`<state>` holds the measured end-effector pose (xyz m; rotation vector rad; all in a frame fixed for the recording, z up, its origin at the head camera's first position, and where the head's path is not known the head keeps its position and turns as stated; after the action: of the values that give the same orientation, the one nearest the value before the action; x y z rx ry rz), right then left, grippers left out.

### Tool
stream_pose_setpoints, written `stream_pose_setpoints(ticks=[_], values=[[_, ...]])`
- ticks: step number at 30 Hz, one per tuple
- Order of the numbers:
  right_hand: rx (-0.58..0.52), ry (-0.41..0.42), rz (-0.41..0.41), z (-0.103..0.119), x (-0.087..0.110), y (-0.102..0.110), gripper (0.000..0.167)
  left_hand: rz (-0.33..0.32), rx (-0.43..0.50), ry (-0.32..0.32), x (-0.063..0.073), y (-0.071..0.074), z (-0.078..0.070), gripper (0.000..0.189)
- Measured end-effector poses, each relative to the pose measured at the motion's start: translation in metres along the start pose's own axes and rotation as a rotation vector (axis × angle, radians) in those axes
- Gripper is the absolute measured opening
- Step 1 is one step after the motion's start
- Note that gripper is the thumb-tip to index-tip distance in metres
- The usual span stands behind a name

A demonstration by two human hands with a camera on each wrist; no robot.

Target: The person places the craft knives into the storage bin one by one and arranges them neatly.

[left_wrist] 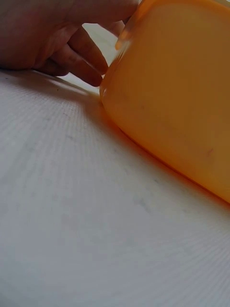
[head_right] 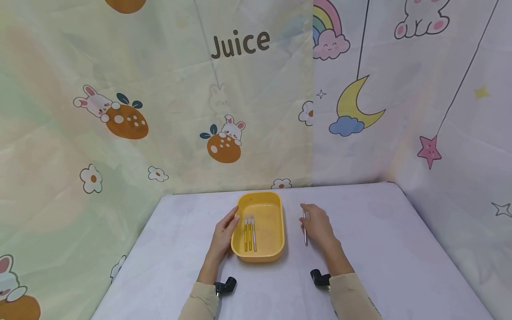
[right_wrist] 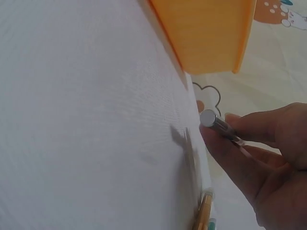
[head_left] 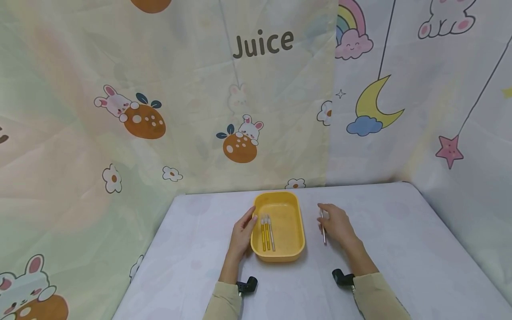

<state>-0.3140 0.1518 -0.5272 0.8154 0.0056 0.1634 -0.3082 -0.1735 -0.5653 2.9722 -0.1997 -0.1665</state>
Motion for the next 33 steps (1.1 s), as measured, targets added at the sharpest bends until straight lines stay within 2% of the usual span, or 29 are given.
stream_pose_setpoints(ticks=[7, 12, 16, 24, 33], values=[[-0.011, 0.056, -0.047, 0.001, -0.001, 0.002, 0.056, 0.006, -0.013, 0.014, -0.001, 0.0, 0.001, 0.049], [-0.019, 0.074, -0.067, 0.002, -0.003, 0.005, 0.069, 0.005, -0.021, 0.026, -0.003, 0.001, 0.002, 0.05], [-0.066, 0.094, -0.058, 0.004, -0.004, 0.005, 0.078, 0.004, -0.021, 0.031, -0.003, 0.001, 0.002, 0.049], [-0.124, 0.177, -0.114, 0.01, -0.001, 0.007, 0.076, 0.008, -0.014, 0.032, -0.002, 0.001, 0.003, 0.047], [-0.26, 0.208, -0.147, 0.018, 0.004, 0.012, 0.079, 0.009, -0.012, 0.03, -0.003, 0.001, 0.003, 0.046]])
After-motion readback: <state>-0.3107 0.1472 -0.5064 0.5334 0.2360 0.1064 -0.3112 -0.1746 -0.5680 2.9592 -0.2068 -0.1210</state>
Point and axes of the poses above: each hand's wrist, its own x-axis away from the middle knuckle, its own y-axis out of the back of the hand, z = x × y, the point moved 5 cm from there along -x, towards the middle knuckle, and after that the axes turned 8 degrees about z, right-handed, at the moved point
